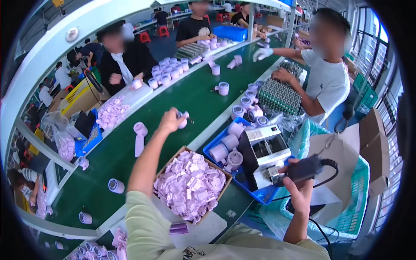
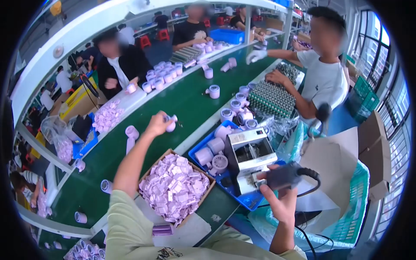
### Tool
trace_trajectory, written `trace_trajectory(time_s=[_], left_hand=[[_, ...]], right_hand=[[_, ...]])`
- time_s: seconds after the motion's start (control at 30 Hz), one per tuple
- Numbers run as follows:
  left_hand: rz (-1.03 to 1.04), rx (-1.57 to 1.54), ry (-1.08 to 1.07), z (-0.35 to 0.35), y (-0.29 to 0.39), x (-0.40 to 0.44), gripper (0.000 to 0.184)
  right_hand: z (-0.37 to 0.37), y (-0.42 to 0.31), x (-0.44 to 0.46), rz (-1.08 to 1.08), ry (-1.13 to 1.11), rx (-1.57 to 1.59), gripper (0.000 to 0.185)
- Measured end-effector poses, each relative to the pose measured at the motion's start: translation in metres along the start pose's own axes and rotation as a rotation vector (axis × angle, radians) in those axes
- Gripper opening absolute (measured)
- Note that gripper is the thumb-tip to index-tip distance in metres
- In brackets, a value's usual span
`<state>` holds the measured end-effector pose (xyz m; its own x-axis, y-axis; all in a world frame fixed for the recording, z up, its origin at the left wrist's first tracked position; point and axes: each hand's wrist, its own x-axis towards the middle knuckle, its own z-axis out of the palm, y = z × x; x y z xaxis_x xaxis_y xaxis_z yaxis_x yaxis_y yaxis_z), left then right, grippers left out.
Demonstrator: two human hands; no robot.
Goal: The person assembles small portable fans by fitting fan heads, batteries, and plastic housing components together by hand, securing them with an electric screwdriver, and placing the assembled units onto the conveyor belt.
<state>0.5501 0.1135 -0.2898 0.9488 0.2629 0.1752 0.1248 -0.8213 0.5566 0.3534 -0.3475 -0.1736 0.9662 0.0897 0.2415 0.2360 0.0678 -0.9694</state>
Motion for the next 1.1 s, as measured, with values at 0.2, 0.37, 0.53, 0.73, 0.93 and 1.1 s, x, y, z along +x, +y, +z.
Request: trace_trajectory(time_s=[0.2,0.37,0.53,0.73,0.93,1.1], left_hand=[[0.441,-0.2,0.088,-0.14,0.134,-0.145,0.043],[0.625,0.12,-0.021,-0.169,0.211,-0.308,0.046],[0.864,0.262,-0.068,-0.128,0.231,-0.425,0.049],[0.336,-0.146,0.101,-0.092,0.219,-0.475,0.05],[0.073,-0.389,0.121,-0.051,0.193,-0.509,0.032],[-0.321,-0.696,0.097,-0.05,0.178,-0.496,0.02]], right_hand=[[0.018,0.007,-0.01,-0.281,0.03,-0.268,0.095],[0.03,0.061,-0.062,-0.957,0.092,-0.399,0.103],[0.06,0.023,-0.097,-0.444,-0.763,-0.076,0.084],[0.056,0.017,-0.128,0.19,-0.871,0.344,0.082],[0.076,0.018,-0.13,0.228,-0.631,0.313,0.091],[0.085,0.034,-0.119,0.172,-0.579,0.356,0.076]])
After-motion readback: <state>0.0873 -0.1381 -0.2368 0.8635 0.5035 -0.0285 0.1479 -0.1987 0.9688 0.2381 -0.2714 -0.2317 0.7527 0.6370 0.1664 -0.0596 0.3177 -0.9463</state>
